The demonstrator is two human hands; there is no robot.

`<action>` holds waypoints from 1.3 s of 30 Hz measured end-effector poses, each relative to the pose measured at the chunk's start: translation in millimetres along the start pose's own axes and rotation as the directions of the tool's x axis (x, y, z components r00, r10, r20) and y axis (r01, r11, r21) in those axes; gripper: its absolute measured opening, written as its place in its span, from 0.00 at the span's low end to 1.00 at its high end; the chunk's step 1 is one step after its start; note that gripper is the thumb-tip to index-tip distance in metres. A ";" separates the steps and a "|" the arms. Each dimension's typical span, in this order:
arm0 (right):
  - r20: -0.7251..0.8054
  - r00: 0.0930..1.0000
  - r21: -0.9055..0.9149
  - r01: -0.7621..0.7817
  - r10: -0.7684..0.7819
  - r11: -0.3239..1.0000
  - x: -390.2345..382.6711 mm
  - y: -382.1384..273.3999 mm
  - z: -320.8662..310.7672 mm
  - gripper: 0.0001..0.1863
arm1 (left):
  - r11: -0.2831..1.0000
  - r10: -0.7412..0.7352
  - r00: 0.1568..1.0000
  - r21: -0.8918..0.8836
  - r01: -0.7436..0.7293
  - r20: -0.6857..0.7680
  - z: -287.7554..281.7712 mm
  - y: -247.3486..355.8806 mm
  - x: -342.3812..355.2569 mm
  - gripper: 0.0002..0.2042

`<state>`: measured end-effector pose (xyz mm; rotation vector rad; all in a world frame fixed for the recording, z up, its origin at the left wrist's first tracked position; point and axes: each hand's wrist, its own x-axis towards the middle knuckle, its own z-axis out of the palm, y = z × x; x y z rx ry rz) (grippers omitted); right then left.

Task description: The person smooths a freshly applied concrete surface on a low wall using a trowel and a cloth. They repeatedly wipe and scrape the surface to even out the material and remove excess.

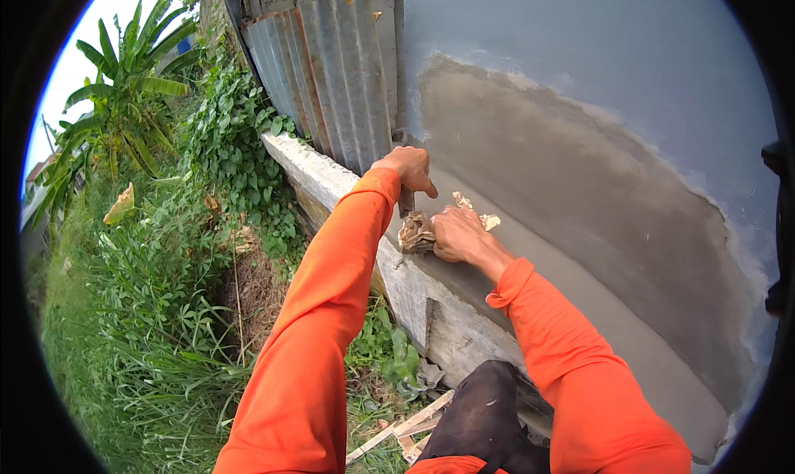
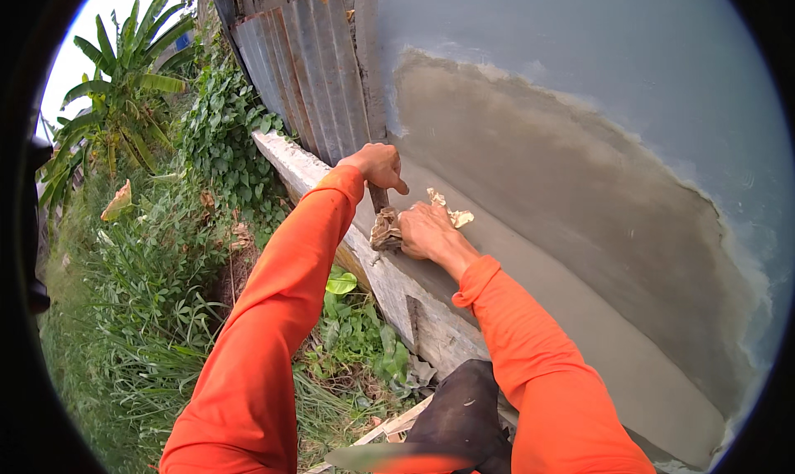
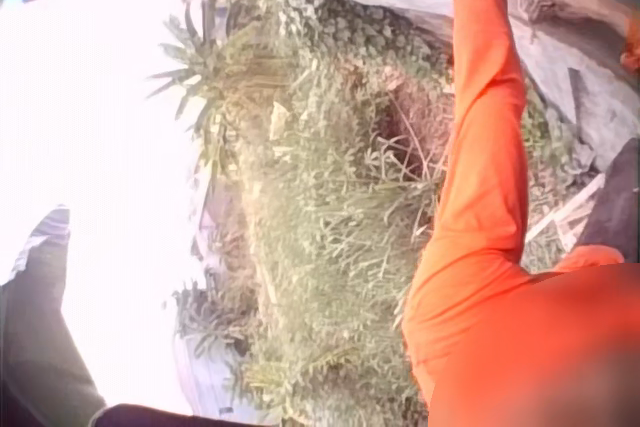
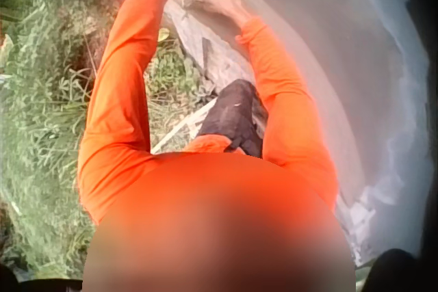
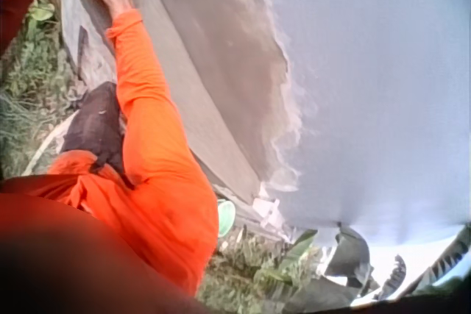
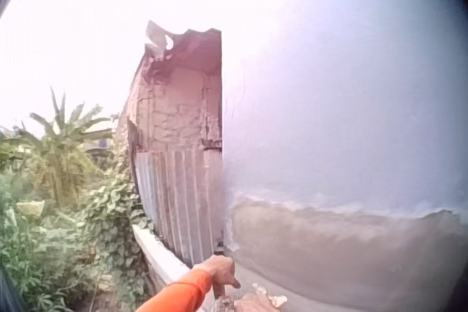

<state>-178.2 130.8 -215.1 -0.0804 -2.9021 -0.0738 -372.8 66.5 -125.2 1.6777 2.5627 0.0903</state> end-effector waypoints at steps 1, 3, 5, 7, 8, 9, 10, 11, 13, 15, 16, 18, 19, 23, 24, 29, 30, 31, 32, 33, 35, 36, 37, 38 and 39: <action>0.003 1.000 0.030 0.000 0.000 1.000 -4.9 2.9 -0.9 0.14 | 1.000 0.010 1.000 0.000 -0.010 -0.011 1.2 -0.5 1.0 0.24; -0.048 0.998 0.011 0.034 -0.033 0.999 -7.3 2.5 6.7 0.17 | 0.999 -0.033 0.999 -0.036 0.033 -0.009 4.2 -0.7 5.8 0.25; -0.162 0.983 -0.003 0.084 -0.083 0.996 1.8 -8.4 21.9 0.20 | 0.998 -0.054 0.998 -0.033 0.054 -0.012 6.1 -1.3 10.7 0.25; -0.286 0.946 -0.044 0.146 -0.153 0.988 21.4 -26.9 36.2 0.21 | 0.999 -0.027 1.000 -0.026 0.027 0.012 6.9 -2.4 11.8 0.25; -0.237 0.966 -0.131 0.071 -0.101 0.989 30.1 -35.5 40.0 0.22 | 0.999 -0.033 0.999 -0.007 0.033 0.010 5.4 -3.2 11.6 0.26; -0.246 0.965 -0.114 0.067 -0.093 0.991 36.1 -39.5 39.2 0.21 | 0.999 -0.037 0.999 -0.024 0.038 0.017 3.5 -3.9 10.7 0.26; -0.187 0.981 -0.100 0.035 -0.053 0.994 39.3 -41.6 36.2 0.21 | 0.998 -0.061 0.998 -0.033 0.062 0.032 2.7 -3.3 9.0 0.26; -0.027 0.999 -0.093 -0.027 0.025 0.995 42.0 -42.2 31.2 0.21 | 0.996 -0.079 0.996 -0.046 0.082 0.049 1.0 -2.3 7.8 0.27; 0.146 0.989 -0.060 -0.023 0.032 0.998 38.4 -33.6 16.7 0.19 | 0.998 -0.059 0.995 -0.026 0.061 0.075 -0.4 -0.5 5.1 0.27; 0.378 0.924 -0.035 -0.044 0.054 0.998 31.4 -22.1 4.6 0.19 | 0.997 -0.064 0.993 -0.030 0.067 0.098 -5.1 0.8 6.5 0.28; 0.389 0.919 -0.016 -0.067 0.068 0.998 28.0 -19.1 2.4 0.16 | 0.995 -0.082 0.990 -0.054 0.089 0.118 -5.2 1.8 6.7 0.29; 0.097 0.995 -0.024 -0.013 0.015 1.000 26.4 -19.8 6.5 0.14 | 0.992 -0.105 0.989 -0.065 0.112 0.105 -4.8 1.9 7.9 0.30; -0.029 0.999 -0.042 -0.024 0.022 0.999 25.7 -21.4 10.7 0.13 | 0.993 -0.088 0.992 -0.065 0.094 0.090 -4.1 2.1 9.1 0.28; -0.180 0.979 -0.173 0.068 -0.099 0.983 23.0 -32.5 20.2 0.09 | 0.994 -0.060 0.998 -0.090 0.062 0.028 -4.7 -2.1 7.6 0.26; -0.107 0.989 -0.048 0.097 -0.101 0.994 16.9 -26.5 14.7 0.11 | 0.993 -0.052 0.998 -0.103 0.055 0.036 -4.7 -1.9 7.4 0.26; 0.062 0.985 0.184 -0.170 0.161 0.968 -8.6 38.4 -38.3 0.15 | 0.971 -0.087 0.995 -0.218 0.096 0.052 -4.4 -4.3 10.3 0.25; 0.017 0.957 0.161 -0.289 0.290 0.944 0.9 51.9 -43.5 0.15 | 0.973 -0.064 0.998 -0.222 0.066 0.018 -3.2 -6.4 11.9 0.24; -0.067 0.926 0.175 -0.355 0.371 0.918 13.3 62.1 -43.7 0.15 | 0.973 -0.051 0.999 -0.226 0.047 -0.011 -0.6 -8.7 13.4 0.23; -0.107 0.910 0.182 -0.379 0.402 0.907 31.6 66.5 -37.3 0.16 | 0.979 -0.025 0.998 -0.202 0.013 -0.059 2.6 -11.5 15.2 0.22; -0.164 0.896 0.204 -0.377 0.412 0.903 53.5 68.4 -26.9 0.16 | 0.984 -0.008 0.994 -0.179 -0.011 -0.105 6.9 -13.8 17.2 0.20; -0.203 0.892 0.241 -0.354 0.404 0.904 89.8 69.2 2.6 0.15 | 0.986 0.001 0.980 -0.166 -0.034 -0.198 15.7 -18.7 21.6 0.19; -0.184 0.904 0.255 -0.335 0.386 0.907 109.2 66.4 18.8 0.15 | 0.983 -0.008 0.970 -0.179 -0.037 -0.244 20.5 -19.8 23.8 0.20; -0.205 0.913 0.269 -0.294 0.353 0.917 123.1 65.0 33.4 0.14 | 0.979 -0.018 0.960 -0.202 -0.041 -0.281 25.1 -21.0 25.1 0.22; -0.184 0.939 0.258 -0.239 0.291 0.936 135.5 64.2 44.2 0.14 | 0.983 0.005 0.953 -0.172 -0.060 -0.303 27.8 -22.6 25.9 0.22; -0.206 0.955 0.242 -0.160 0.212 0.957 146.0 62.6 52.3 0.14 | 0.984 0.016 0.943 -0.160 -0.073 -0.332 28.5 -23.8 26.9 0.22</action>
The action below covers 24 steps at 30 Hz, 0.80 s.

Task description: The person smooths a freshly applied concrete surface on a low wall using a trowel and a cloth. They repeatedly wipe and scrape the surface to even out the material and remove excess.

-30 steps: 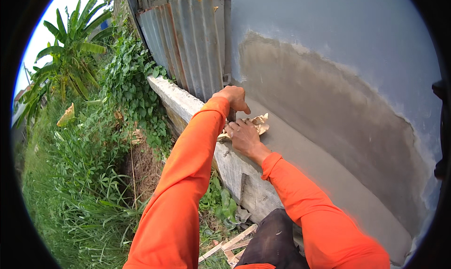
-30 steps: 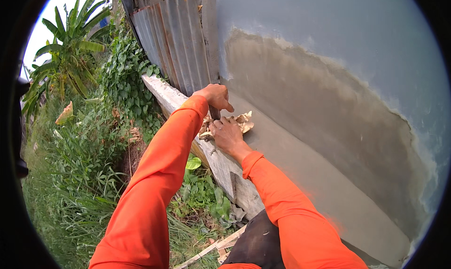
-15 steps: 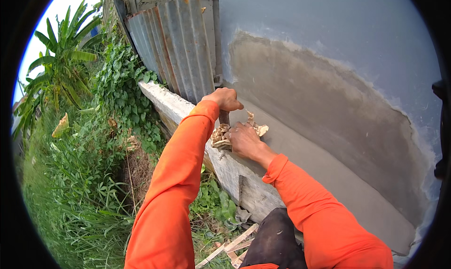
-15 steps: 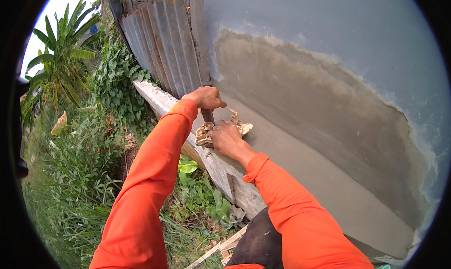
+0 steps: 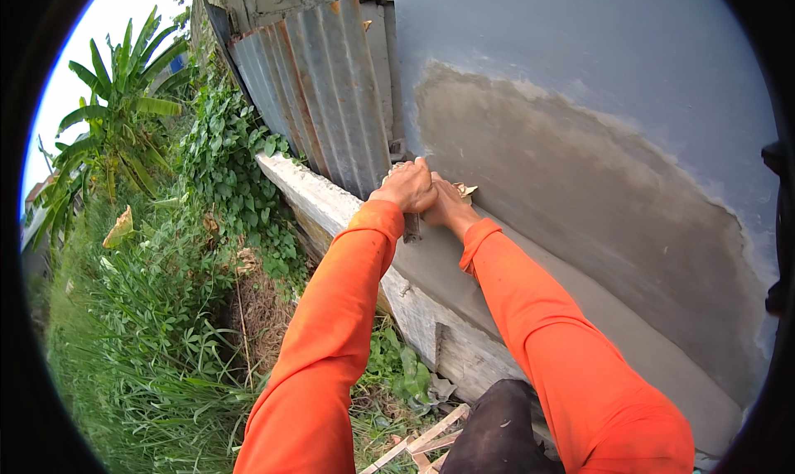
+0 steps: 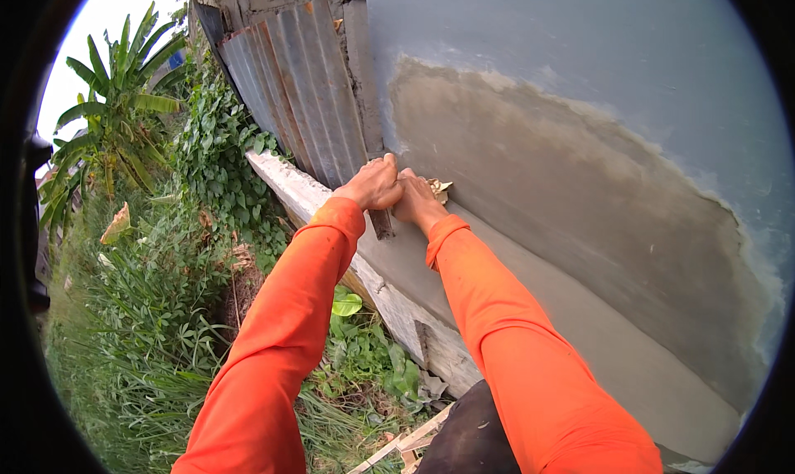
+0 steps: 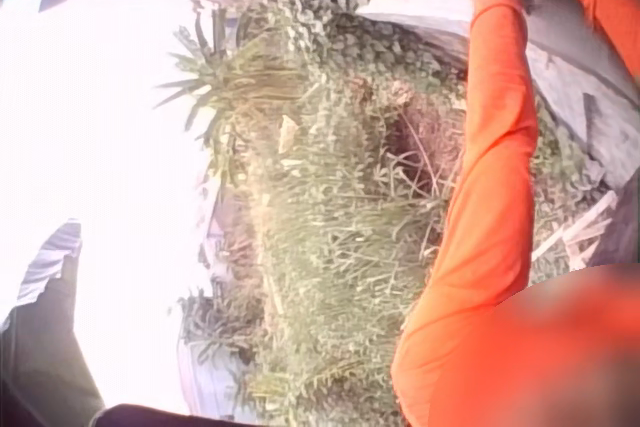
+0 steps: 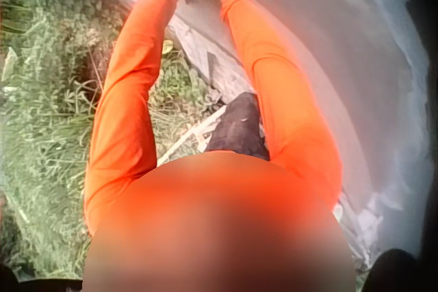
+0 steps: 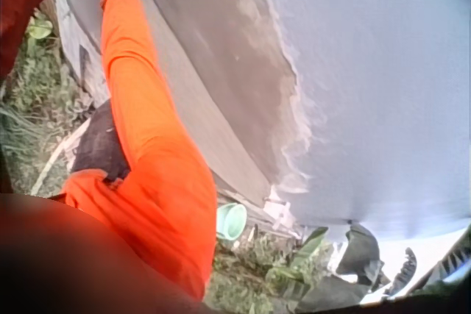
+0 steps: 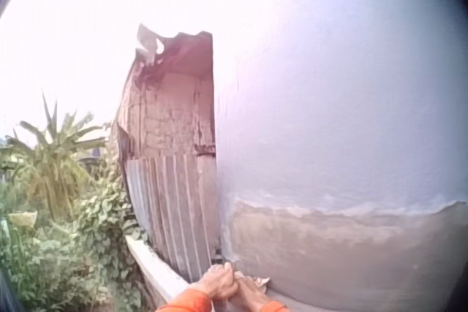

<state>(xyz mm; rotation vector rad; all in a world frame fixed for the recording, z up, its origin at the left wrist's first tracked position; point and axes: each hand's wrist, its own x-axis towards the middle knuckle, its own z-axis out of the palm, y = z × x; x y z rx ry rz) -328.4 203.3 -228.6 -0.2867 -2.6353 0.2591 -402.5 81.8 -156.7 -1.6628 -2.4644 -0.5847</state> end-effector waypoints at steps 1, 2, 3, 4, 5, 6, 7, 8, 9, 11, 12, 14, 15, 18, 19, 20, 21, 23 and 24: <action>0.071 0.997 -0.025 0.036 -0.034 0.999 4.2 0.7 5.5 0.14 | 1.000 0.003 1.000 0.003 -0.003 -0.005 0.7 -0.1 -0.1 0.21; 0.086 0.993 -0.001 0.081 -0.080 0.997 5.8 1.4 6.7 0.14 | 1.000 -0.007 1.000 0.011 0.007 0.010 -0.1 0.0 -0.6 0.20; 0.166 0.983 -0.007 0.081 -0.078 0.997 4.7 2.9 4.4 0.14 | 1.000 -0.011 1.000 0.010 0.011 0.020 -2.5 0.9 -0.2 0.20; 0.241 0.969 -0.034 0.067 -0.057 0.997 1.1 4.1 -0.2 0.13 | 1.000 -0.028 0.998 0.010 0.028 0.052 -5.3 2.1 -0.2 0.20; 0.264 0.964 -0.036 0.047 -0.035 0.998 -4.6 4.8 -5.9 0.13 | 0.999 -0.041 0.996 0.006 0.041 0.082 -7.1 4.4 -0.6 0.21; 0.274 0.962 -0.066 0.016 0.002 0.998 -12.9 5.5 -12.2 0.12 | 0.999 -0.043 0.994 0.006 0.043 0.100 -9.6 6.5 -0.8 0.21; 0.248 0.969 -0.071 0.007 0.011 0.997 -22.6 4.5 -18.0 0.11 | 0.999 -0.043 0.993 0.005 0.042 0.114 -11.9 8.0 -1.8 0.22; 0.288 0.958 -0.123 0.024 0.012 0.992 -33.0 2.6 -24.2 0.13 | 0.999 -0.041 0.992 0.003 0.041 0.120 -13.5 9.4 -3.0 0.22; 0.293 0.956 -0.150 0.064 -0.018 0.987 -46.8 0.0 -30.0 0.15 | 0.999 -0.037 0.993 0.015 0.035 0.110 -14.7 10.4 -4.1 0.22; 0.293 0.956 -0.227 0.091 -0.021 0.970 -73.1 -9.3 -41.7 0.15 | 1.000 -0.020 0.995 0.010 0.019 0.102 -16.2 10.9 -5.2 0.22; 0.253 0.965 -0.227 0.125 -0.066 0.966 -83.0 -14.5 -50.9 0.14 | 1.000 -0.017 0.995 0.014 0.015 0.103 -15.9 10.8 -6.1 0.22; 0.281 0.959 -0.299 0.117 -0.029 0.947 -102.6 -27.4 -72.6 0.13 | 0.999 -0.043 0.987 0.034 0.038 0.155 -16.3 10.4 -5.2 0.23; 0.366 0.930 -0.275 0.075 0.032 0.958 -111.8 -31.8 -85.5 0.08 | 0.998 -0.051 0.986 0.032 0.047 0.162 -16.9 10.4 -3.9 0.23; 0.532 0.844 -0.279 0.105 0.063 0.954 -128.0 -33.2 -118.8 0.09 | 0.998 -0.043 0.989 0.045 0.037 0.141 -16.1 12.2 -2.8 0.25; 0.391 0.919 -0.311 0.088 0.044 0.946 -127.7 -31.4 -123.6 0.11 | 0.998 -0.045 0.990 0.051 0.038 0.131 -15.8 13.6 -2.9 0.26; 0.237 0.971 -0.339 0.068 0.015 0.938 -122.6 -28.6 -124.1 0.19 | 0.997 -0.071 0.987 0.016 0.069 0.146 -15.8 15.4 -3.0 0.28; 0.127 0.991 -0.327 0.073 -0.033 0.942 -116.0 -25.9 -119.4 0.19 | 0.994 -0.106 0.979 -0.014 0.110 0.171 -16.0 16.7 -4.4 0.30; 0.072 0.997 -0.340 0.008 0.017 0.940 -92.6 -21.3 -96.9 0.18 | 0.986 -0.157 0.980 -0.039 0.162 0.119 -18.1 19.2 -5.7 0.36; 0.095 0.994 -0.331 -0.026 0.061 0.943 -77.3 -21.6 -78.4 0.18 | 0.989 -0.140 0.982 -0.035 0.146 0.130 -20.3 19.6 -4.7 0.37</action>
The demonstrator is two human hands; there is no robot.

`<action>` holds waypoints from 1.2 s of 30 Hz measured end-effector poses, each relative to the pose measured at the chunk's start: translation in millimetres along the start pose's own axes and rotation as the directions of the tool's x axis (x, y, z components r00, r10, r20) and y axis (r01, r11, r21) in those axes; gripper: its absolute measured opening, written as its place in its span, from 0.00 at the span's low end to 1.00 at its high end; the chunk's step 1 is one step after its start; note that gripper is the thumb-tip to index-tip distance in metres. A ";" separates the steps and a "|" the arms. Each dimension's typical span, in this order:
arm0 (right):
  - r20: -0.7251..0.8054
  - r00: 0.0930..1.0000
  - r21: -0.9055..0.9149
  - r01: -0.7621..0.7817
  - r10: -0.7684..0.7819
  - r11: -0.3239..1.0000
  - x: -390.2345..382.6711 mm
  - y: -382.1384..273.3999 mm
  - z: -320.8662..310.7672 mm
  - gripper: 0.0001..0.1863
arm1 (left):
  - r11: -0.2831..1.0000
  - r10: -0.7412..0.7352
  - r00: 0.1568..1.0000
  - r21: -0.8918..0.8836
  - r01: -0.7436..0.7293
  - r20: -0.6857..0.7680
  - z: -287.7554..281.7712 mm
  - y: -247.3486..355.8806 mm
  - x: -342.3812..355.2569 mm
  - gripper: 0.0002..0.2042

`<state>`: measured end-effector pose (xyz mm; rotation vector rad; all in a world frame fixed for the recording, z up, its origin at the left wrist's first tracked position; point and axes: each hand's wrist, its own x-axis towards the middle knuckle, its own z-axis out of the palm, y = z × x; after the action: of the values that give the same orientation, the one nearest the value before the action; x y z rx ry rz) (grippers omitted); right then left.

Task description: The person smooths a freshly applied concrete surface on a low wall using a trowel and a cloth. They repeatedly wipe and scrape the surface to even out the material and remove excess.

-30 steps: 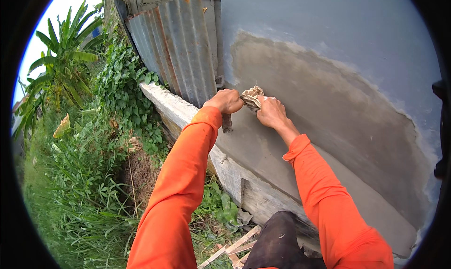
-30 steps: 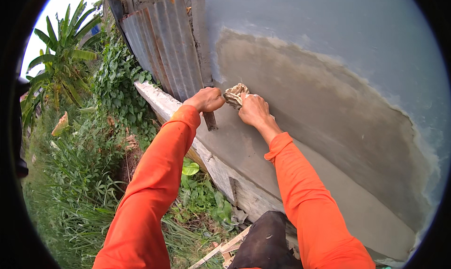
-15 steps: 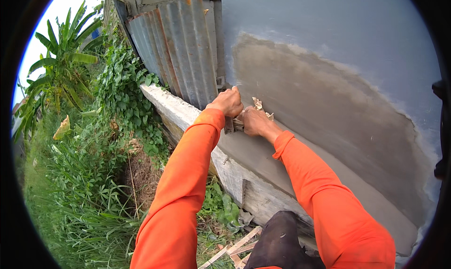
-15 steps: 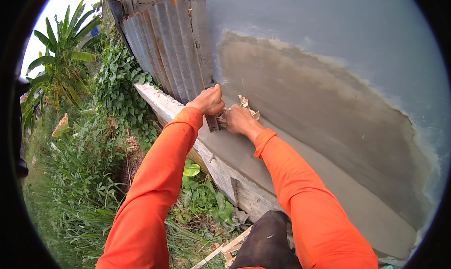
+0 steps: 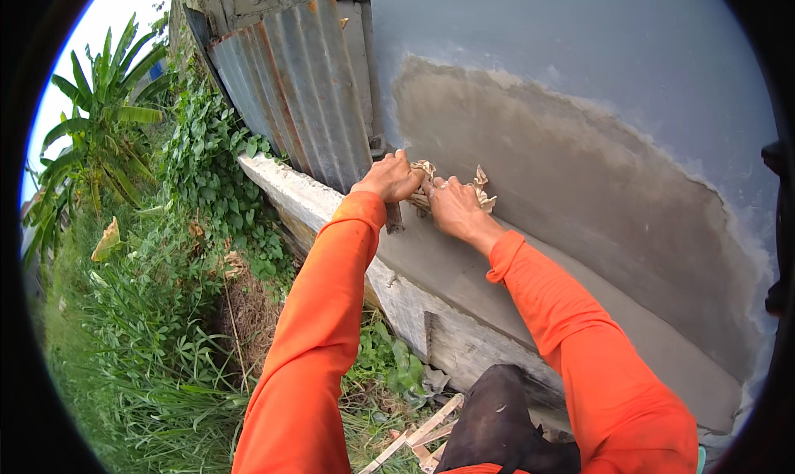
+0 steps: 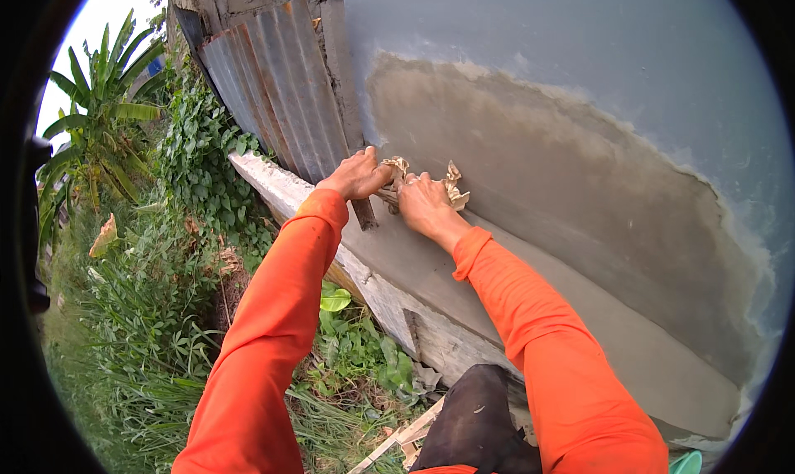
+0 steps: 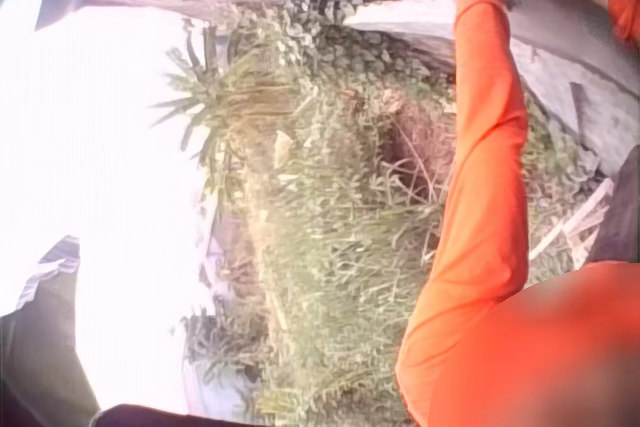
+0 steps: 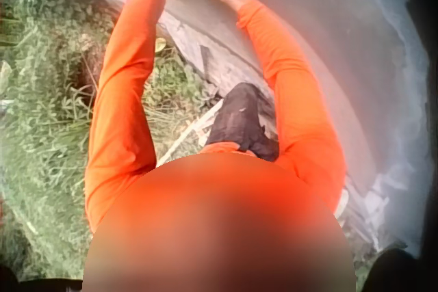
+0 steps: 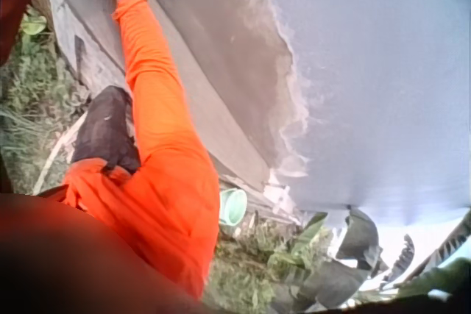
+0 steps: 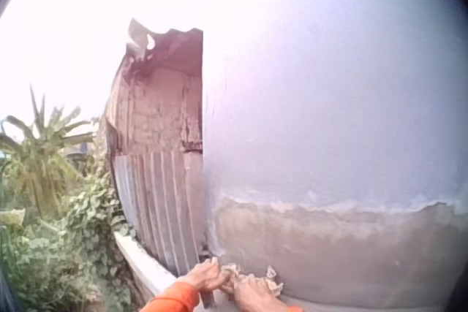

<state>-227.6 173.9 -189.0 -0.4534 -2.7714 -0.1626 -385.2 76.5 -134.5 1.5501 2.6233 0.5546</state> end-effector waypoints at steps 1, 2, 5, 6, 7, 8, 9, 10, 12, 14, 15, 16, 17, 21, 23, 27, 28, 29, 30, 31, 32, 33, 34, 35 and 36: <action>0.042 0.998 0.008 -0.037 0.037 0.999 14.1 -5.9 16.2 0.19 | 1.000 0.015 1.000 0.003 -0.015 0.010 0.1 0.4 -0.9 0.37; 0.045 0.999 0.008 -0.004 0.004 1.000 24.7 -11.3 32.1 0.19 | 0.999 0.032 0.999 0.006 -0.032 0.022 -0.9 0.2 -0.3 0.37; 0.110 0.992 -0.036 0.070 -0.066 0.997 42.8 -26.7 65.2 0.21 | 1.000 0.012 1.000 0.007 -0.012 0.020 -0.5 -1.7 1.5 0.37; 0.053 0.994 -0.097 0.097 -0.092 0.991 40.4 -29.4 68.7 0.21 | 1.000 -0.001 1.000 0.000 0.001 0.014 0.1 -2.8 1.2 0.37; 0.032 0.993 -0.162 0.119 -0.116 0.980 35.6 -32.0 68.5 0.21 | 1.000 0.014 1.000 -0.001 -0.014 0.001 0.2 -3.3 1.2 0.36; 0.032 0.990 -0.227 0.143 -0.140 0.963 25.5 -31.8 64.4 0.21 | 1.000 0.016 1.000 -0.004 -0.016 -0.004 0.6 -3.7 0.4 0.36; 0.066 0.981 -0.296 0.192 -0.181 0.936 13.9 -30.2 57.4 0.21 | 1.000 0.023 1.000 -0.009 -0.023 -0.012 0.8 -3.5 -0.3 0.36; 0.125 0.969 -0.357 0.246 -0.215 0.901 3.3 -27.2 47.8 0.21 | 1.000 0.009 1.000 -0.011 -0.009 0.009 0.3 -2.5 -0.5 0.36; 0.182 0.951 -0.406 0.304 -0.250 0.862 -24.9 -20.3 28.0 0.22 | 1.000 -0.018 0.999 -0.020 0.019 0.045 -2.5 -0.7 -2.2 0.38; 0.240 0.929 -0.374 0.356 -0.281 0.857 -49.1 -7.0 9.8 0.24 | 0.999 -0.028 0.997 -0.021 0.030 0.065 -3.6 2.7 -4.6 0.38; 0.153 0.964 -0.320 0.255 -0.216 0.912 -52.9 1.1 2.5 0.24 | 0.999 -0.032 0.997 -0.016 0.033 0.064 -4.8 4.2 -4.8 0.38; 0.145 0.976 -0.244 0.197 -0.165 0.949 -53.3 6.1 -1.2 0.24 | 0.999 -0.042 0.997 -0.007 0.043 0.061 -5.6 5.0 -4.5 0.38; 0.111 0.989 -0.186 0.118 -0.099 0.976 -47.6 8.8 -2.2 0.24 | 0.999 -0.034 0.998 -0.025 0.036 0.060 -6.4 5.0 -4.1 0.38; -0.026 0.998 -0.072 0.055 -0.057 0.996 7.6 -5.6 17.5 0.21 | 0.982 0.147 0.986 0.110 -0.156 0.083 -4.9 -0.3 -0.9 0.36; 0.104 0.981 -0.108 0.173 -0.162 0.979 29.8 -16.2 32.8 0.18 | 0.978 0.173 0.983 0.113 -0.178 0.056 -1.4 -4.4 -1.5 0.32; 0.161 0.959 -0.139 0.254 -0.232 0.957 32.1 -16.7 56.4 0.19 | 0.997 0.072 0.997 -0.028 -0.073 -0.036 3.8 -6.7 -1.9 0.32; 0.154 0.953 -0.162 0.285 -0.261 0.945 25.2 -13.0 59.4 0.19 | 0.995 0.097 0.995 0.010 -0.097 -0.023 4.6 -6.6 -3.3 0.33; 0.144 0.947 -0.189 0.312 -0.288 0.931 18.0 -10.7 61.2 0.20 | 0.989 0.140 0.990 0.045 -0.140 -0.007 4.0 -5.9 -3.3 0.33; 0.119 0.953 -0.255 0.301 -0.279 0.919 10.6 -8.0 61.1 0.21 | 0.979 0.187 0.982 0.080 -0.186 0.002 2.3 -5.4 -3.0 0.34; 0.126 0.950 -0.268 0.311 -0.287 0.912 4.0 -9.0 59.8 0.23 | 0.989 0.141 0.990 0.045 -0.141 -0.012 1.8 -4.0 -3.3 0.35; 0.133 0.948 -0.241 0.315 -0.290 0.918 -1.9 -9.9 55.6 0.25 | 0.996 0.094 0.995 0.009 -0.094 -0.024 1.1 -3.0 -4.0 0.35; 0.121 0.957 -0.241 0.286 -0.264 0.927 -7.7 -12.1 49.1 0.27 | 0.998 0.047 0.998 -0.028 -0.048 -0.029 0.0 -2.3 -4.7 0.36; 0.139 0.956 -0.222 0.284 -0.258 0.933 -13.8 -14.7 39.7 0.29 | 0.999 0.045 0.999 -0.020 -0.046 -0.029 -1.0 -1.5 -5.3 0.36; 0.160 0.945 -0.250 0.319 -0.286 0.914 -20.8 -16.5 27.8 0.28 | 0.999 0.044 0.999 -0.014 -0.044 -0.026 -1.7 -1.1 -6.2 0.37; 0.197 0.944 -0.226 0.305 -0.264 0.925 -28.0 -15.7 13.2 0.29 | 0.999 0.051 0.998 -0.015 -0.051 -0.029 -2.0 -1.0 -7.2 0.37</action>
<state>-211.6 153.1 -211.7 -0.1206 -2.9791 -0.5805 -382.9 69.4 -134.0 1.6208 2.5998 0.6046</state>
